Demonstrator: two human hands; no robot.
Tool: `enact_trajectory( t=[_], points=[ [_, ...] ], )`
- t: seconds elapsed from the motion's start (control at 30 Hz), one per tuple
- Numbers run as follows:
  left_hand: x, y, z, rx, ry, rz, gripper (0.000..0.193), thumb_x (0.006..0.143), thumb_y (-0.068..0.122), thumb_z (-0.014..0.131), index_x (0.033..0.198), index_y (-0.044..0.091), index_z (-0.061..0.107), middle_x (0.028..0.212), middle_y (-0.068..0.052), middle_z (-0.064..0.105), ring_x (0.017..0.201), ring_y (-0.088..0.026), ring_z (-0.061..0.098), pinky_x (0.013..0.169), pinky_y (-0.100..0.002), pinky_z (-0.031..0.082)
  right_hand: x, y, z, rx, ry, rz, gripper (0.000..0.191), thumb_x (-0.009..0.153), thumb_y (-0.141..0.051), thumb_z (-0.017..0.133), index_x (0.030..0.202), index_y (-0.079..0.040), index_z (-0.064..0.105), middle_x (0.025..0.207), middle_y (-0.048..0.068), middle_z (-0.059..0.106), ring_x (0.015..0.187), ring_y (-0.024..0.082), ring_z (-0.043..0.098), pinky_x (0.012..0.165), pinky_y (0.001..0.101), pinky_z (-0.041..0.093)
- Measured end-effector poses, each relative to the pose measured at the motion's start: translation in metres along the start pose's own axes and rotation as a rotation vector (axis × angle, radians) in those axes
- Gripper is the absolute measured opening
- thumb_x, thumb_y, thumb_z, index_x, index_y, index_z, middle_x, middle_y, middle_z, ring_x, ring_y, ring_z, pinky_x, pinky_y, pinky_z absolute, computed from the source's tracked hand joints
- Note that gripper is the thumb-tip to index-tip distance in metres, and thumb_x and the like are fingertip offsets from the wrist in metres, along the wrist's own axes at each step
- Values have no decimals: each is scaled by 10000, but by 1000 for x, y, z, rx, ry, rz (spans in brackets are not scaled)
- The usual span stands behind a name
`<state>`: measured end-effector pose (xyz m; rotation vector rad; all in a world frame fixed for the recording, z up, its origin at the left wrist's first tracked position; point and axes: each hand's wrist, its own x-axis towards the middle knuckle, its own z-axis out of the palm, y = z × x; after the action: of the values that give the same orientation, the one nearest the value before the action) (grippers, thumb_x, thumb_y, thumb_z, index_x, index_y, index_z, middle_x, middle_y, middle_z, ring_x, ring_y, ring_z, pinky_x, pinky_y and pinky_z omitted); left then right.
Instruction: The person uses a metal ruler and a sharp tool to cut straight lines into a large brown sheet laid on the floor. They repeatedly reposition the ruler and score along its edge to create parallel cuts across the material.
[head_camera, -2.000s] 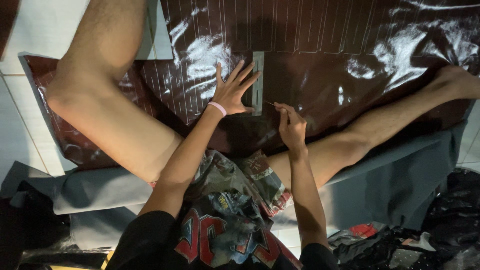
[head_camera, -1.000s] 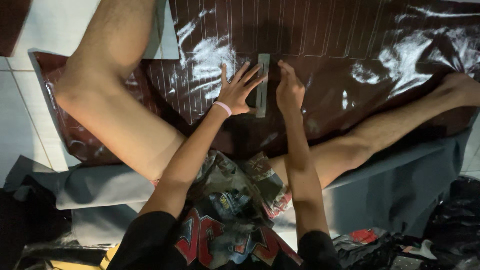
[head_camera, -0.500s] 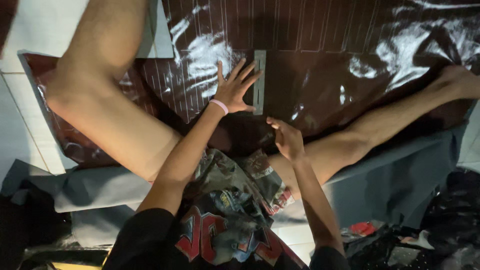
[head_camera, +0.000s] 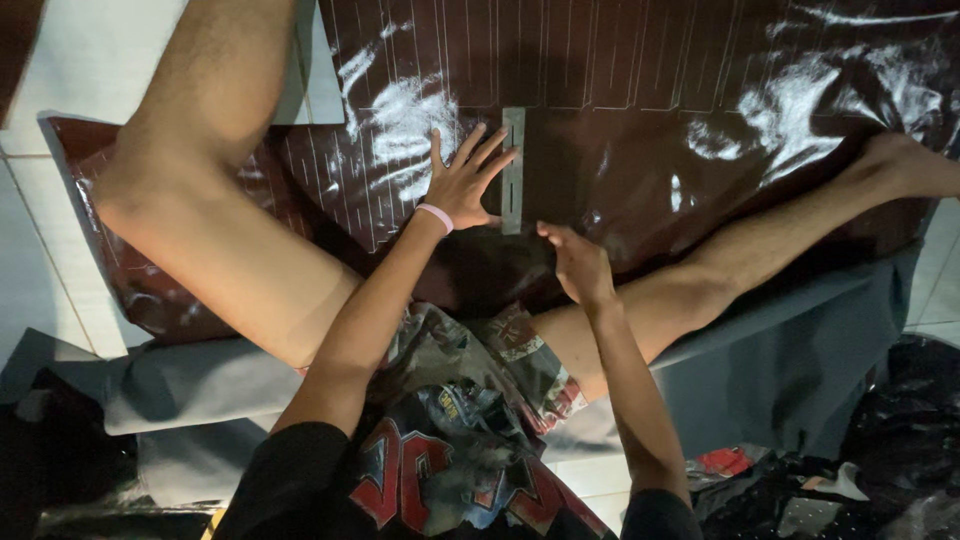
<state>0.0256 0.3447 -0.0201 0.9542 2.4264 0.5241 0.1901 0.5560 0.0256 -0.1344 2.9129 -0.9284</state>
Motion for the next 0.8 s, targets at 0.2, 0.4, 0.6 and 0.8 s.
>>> enact_trajectory(
  t=[0.2, 0.4, 0.6, 0.8],
  points=[
    [0, 4, -5, -71, -14, -62, 1543, 468, 650, 939, 1633, 212, 27, 1700, 6, 174, 1569, -222, 77, 1190, -755, -66, 85, 7, 18, 200, 254, 112, 239, 1070, 3, 535, 1264, -92, 637, 1229, 97, 744, 1031, 281, 735, 870, 370, 609],
    [3, 11, -14, -9, -142, -136, 1515, 485, 653, 938, 1610, 196, 31, 1687, -18, 197, 1579, -194, 64, 1202, -724, -77, 108, 1, 11, 44, 64, 128, 337, 1017, 20, 516, 1311, -101, 628, 1186, 143, 733, 1047, 327, 726, 878, 414, 589],
    [3, 7, -8, -43, -89, -106, 1491, 502, 658, 925, 1608, 187, 44, 1695, 8, 178, 1576, -206, 64, 1186, -736, -83, 90, -9, 1, 18, 169, -103, 241, 1045, -38, 555, 1248, -116, 661, 1107, 126, 752, 976, 315, 743, 845, 407, 601],
    [5, 8, -5, -31, -113, -119, 1491, 497, 612, 947, 1608, 196, 45, 1692, 11, 162, 1574, -207, 69, 1197, -743, -65, 72, -16, -4, 150, 91, 123, 172, 1050, -52, 591, 1171, -122, 690, 1089, 99, 762, 903, 289, 746, 739, 398, 609]
  ],
)
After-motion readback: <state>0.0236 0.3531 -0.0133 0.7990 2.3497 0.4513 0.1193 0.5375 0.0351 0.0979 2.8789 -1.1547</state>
